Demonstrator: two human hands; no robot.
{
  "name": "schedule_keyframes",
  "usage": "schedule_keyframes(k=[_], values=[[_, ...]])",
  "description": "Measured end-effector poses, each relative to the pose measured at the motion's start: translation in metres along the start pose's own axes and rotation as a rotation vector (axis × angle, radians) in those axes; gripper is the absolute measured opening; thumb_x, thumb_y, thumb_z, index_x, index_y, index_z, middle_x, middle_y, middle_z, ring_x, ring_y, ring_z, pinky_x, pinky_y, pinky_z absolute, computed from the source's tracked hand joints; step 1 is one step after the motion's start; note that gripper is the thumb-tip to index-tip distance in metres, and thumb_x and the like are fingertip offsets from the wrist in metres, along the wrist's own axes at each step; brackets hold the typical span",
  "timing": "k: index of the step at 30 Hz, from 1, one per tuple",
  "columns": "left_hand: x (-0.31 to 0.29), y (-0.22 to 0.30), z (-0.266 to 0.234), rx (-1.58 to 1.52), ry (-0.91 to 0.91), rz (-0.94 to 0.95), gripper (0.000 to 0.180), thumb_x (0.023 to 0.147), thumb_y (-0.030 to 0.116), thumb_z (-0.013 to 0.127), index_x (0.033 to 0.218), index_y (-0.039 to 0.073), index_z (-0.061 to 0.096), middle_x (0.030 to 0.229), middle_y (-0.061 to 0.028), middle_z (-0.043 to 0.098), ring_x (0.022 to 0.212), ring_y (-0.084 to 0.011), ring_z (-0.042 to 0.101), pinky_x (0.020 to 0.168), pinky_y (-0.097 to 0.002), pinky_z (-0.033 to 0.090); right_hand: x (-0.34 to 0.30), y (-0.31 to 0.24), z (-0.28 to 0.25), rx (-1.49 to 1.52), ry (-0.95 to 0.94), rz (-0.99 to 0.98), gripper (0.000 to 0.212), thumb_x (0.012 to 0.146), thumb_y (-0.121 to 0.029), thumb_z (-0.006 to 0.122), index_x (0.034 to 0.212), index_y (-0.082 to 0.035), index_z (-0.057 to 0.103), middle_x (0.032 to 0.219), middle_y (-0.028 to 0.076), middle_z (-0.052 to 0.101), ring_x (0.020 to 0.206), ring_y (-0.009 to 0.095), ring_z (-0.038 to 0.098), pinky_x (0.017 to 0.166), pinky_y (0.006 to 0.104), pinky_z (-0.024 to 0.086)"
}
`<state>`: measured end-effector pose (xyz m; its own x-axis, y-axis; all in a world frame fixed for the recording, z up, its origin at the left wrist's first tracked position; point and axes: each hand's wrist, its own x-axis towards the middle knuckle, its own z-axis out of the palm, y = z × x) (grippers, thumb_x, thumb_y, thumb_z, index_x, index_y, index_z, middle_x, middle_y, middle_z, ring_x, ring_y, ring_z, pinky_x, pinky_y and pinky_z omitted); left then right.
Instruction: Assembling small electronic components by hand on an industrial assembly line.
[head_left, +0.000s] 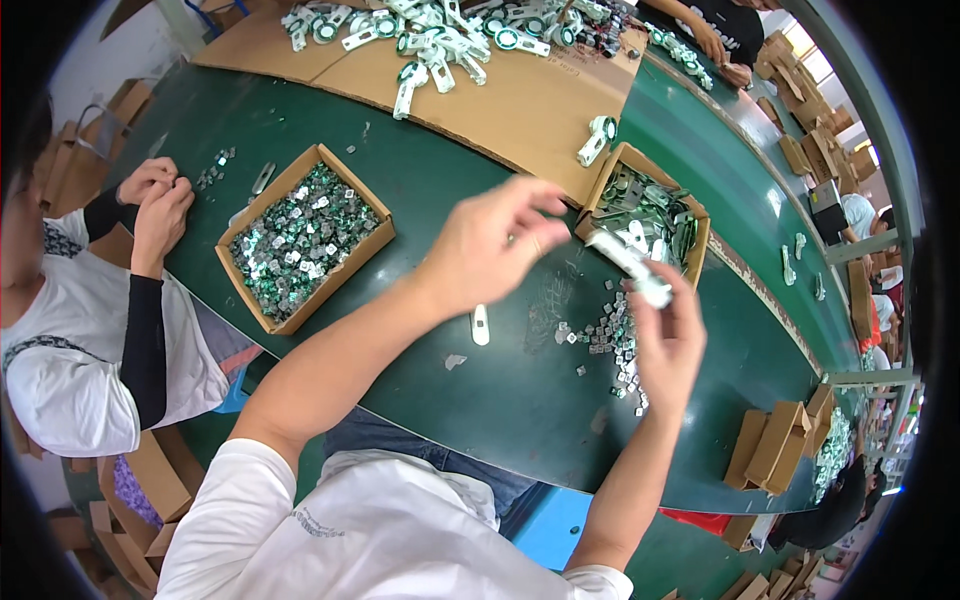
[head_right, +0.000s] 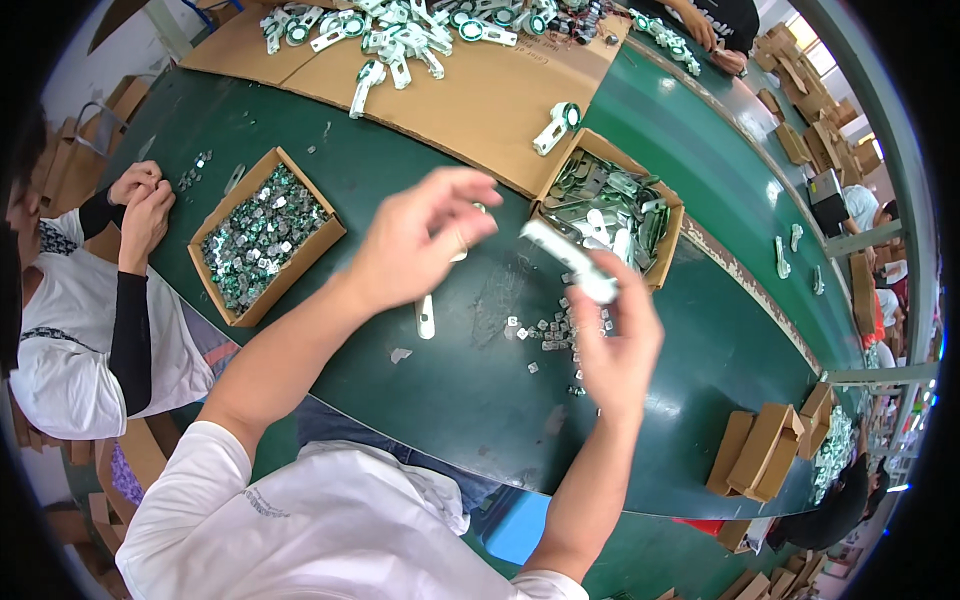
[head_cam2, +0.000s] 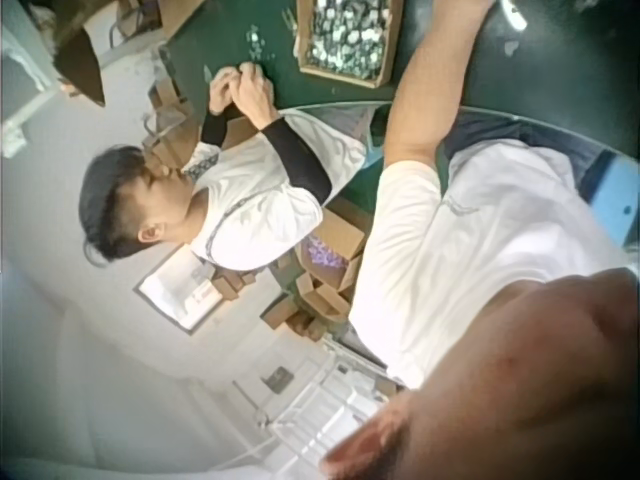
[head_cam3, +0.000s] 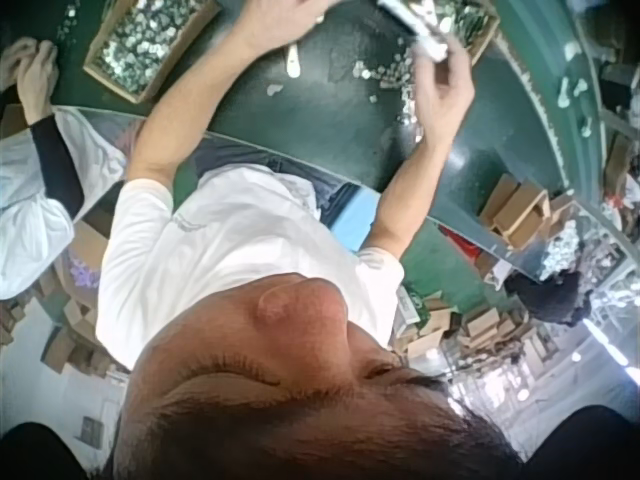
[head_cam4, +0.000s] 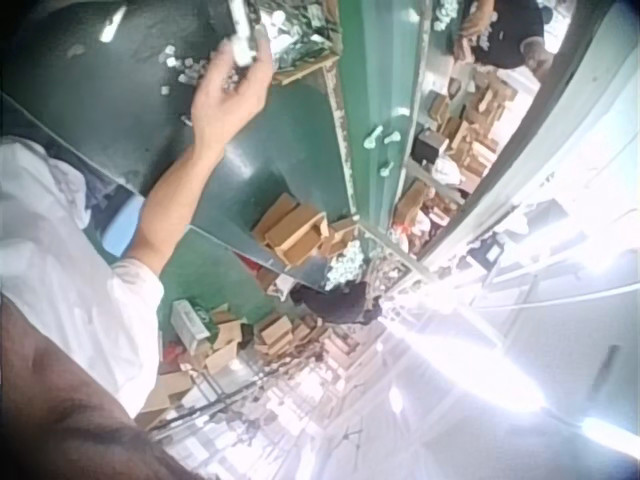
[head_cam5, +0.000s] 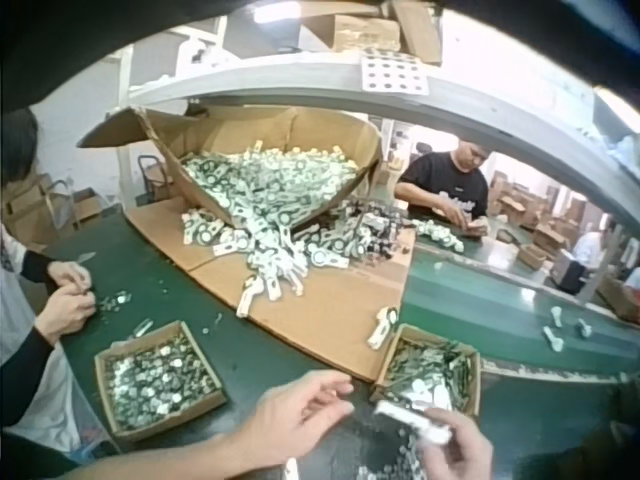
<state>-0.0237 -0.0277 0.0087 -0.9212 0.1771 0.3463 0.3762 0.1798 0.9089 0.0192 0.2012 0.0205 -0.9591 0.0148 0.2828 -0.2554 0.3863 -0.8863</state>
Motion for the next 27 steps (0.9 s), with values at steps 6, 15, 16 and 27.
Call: schedule_keyframes(k=[6, 15, 16, 27], values=[[0.005, -0.011, -0.021, 0.551, 0.081, -0.008, 0.012, 0.087, 0.014, 0.06, 0.089, 0.003, 0.061, 0.082, -0.0115, 0.058, 0.076, -0.0294, 0.059, 0.07, -0.0384, 0.047, 0.042, 0.031, -0.089, 0.18, 0.463, 0.294, 0.038, 0.094, -0.02, 0.059, 0.123, 0.003, 0.053, 0.095, 0.009, 0.062, 0.078, 0.012, 0.062, 0.065, 0.0245, 0.052], [-0.003, -0.026, 0.002, 0.69, -0.057, -0.074, 0.019, 0.081, 0.015, 0.069, 0.087, 0.002, 0.057, 0.089, -0.0131, 0.054, 0.085, -0.0324, 0.056, 0.075, -0.0417, 0.045, 0.093, 0.084, -0.154, 0.527, 0.663, 0.399, 0.054, 0.093, -0.016, 0.06, 0.132, 0.012, 0.034, 0.13, 0.024, 0.041, 0.112, 0.029, 0.054, 0.097, 0.0354, 0.049], [-0.002, -0.027, 0.0, 0.682, -0.054, -0.062, 0.019, 0.081, 0.015, 0.069, 0.086, 0.002, 0.056, 0.088, -0.0135, 0.054, 0.085, -0.0323, 0.056, 0.074, -0.0419, 0.045, 0.088, 0.072, -0.135, 0.48, 0.671, 0.351, 0.053, 0.094, -0.015, 0.06, 0.131, 0.012, 0.035, 0.13, 0.024, 0.042, 0.111, 0.028, 0.055, 0.097, 0.0347, 0.049], [-0.001, -0.008, -0.004, 0.324, -0.069, -0.235, 0.022, 0.086, 0.014, 0.064, 0.085, 0.003, 0.045, 0.061, -0.0057, 0.053, 0.056, -0.0159, 0.051, 0.055, -0.0319, 0.042, 0.007, -0.007, -0.017, -0.329, -0.01, 0.007, 0.01, 0.089, -0.007, 0.062, 0.096, -0.001, 0.066, 0.078, 0.004, 0.065, 0.068, 0.008, 0.057, 0.064, 0.0236, 0.047]])
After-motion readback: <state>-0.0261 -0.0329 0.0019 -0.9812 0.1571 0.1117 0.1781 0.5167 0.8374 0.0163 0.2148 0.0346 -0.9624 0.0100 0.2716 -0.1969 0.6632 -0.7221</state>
